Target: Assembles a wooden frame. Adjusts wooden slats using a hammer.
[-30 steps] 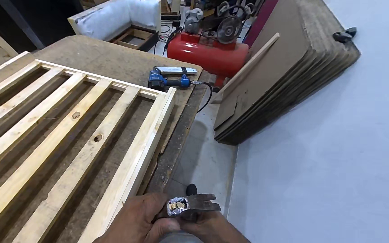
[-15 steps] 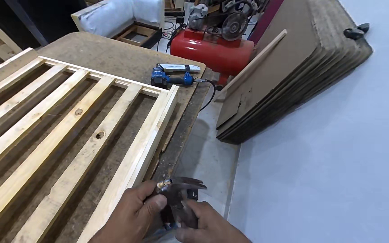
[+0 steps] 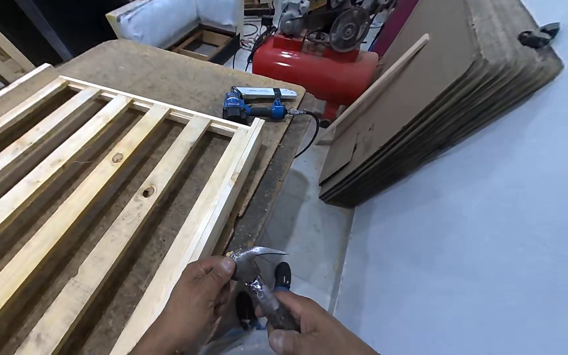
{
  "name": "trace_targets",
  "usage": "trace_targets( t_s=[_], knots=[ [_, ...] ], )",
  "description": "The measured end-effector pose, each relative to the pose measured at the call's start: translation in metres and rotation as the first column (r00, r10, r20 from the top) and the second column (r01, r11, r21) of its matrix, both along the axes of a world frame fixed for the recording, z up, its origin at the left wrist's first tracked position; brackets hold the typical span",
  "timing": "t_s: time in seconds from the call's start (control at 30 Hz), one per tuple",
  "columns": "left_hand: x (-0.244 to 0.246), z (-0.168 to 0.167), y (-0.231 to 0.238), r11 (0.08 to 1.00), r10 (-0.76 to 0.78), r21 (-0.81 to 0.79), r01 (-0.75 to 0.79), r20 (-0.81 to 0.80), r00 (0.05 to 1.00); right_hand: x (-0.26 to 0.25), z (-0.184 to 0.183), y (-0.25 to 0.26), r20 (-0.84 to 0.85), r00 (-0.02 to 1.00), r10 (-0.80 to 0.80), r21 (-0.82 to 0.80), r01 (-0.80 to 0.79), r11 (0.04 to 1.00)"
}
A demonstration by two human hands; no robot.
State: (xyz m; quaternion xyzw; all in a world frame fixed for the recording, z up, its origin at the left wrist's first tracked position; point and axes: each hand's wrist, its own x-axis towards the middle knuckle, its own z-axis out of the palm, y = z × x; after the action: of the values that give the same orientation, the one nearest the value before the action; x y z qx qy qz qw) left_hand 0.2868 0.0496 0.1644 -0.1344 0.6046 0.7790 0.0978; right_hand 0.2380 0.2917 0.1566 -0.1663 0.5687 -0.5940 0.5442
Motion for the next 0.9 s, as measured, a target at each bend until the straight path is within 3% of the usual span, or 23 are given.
trace_targets(
  t_s=[0.33, 0.47, 0.6, 0.77, 0.9],
  knots=[
    [-0.004, 0.031, 0.016, 0.994, 0.102, 0.004, -0.105, 0.211, 0.972, 0.002, -0.005, 0.002, 0.178, 0.984, -0.006, -0.142, 0.032, 0.989],
    [-0.005, 0.034, 0.01, 0.999, 0.005, -0.033, 0.003, 0.241, 0.97, 0.001, -0.004, 0.002, 0.235, 0.972, 0.001, -0.143, 0.034, 0.989],
    [-0.008, 0.032, 0.004, 0.994, -0.069, -0.065, 0.082, 0.185, 0.98, -0.007, -0.004, 0.007, 0.206, 0.979, 0.009, -0.149, 0.022, 0.989],
    [-0.006, 0.023, 0.01, 0.999, -0.019, -0.043, 0.021, 0.044, 0.999, -0.01, 0.001, 0.012, 0.112, 0.994, 0.004, -0.096, 0.007, 0.995],
    [-0.001, 0.012, 0.013, 0.982, -0.056, -0.187, 0.037, -0.101, 0.993, -0.008, 0.006, 0.015, 0.011, 1.0, 0.001, -0.035, 0.0, 0.999]
  ],
)
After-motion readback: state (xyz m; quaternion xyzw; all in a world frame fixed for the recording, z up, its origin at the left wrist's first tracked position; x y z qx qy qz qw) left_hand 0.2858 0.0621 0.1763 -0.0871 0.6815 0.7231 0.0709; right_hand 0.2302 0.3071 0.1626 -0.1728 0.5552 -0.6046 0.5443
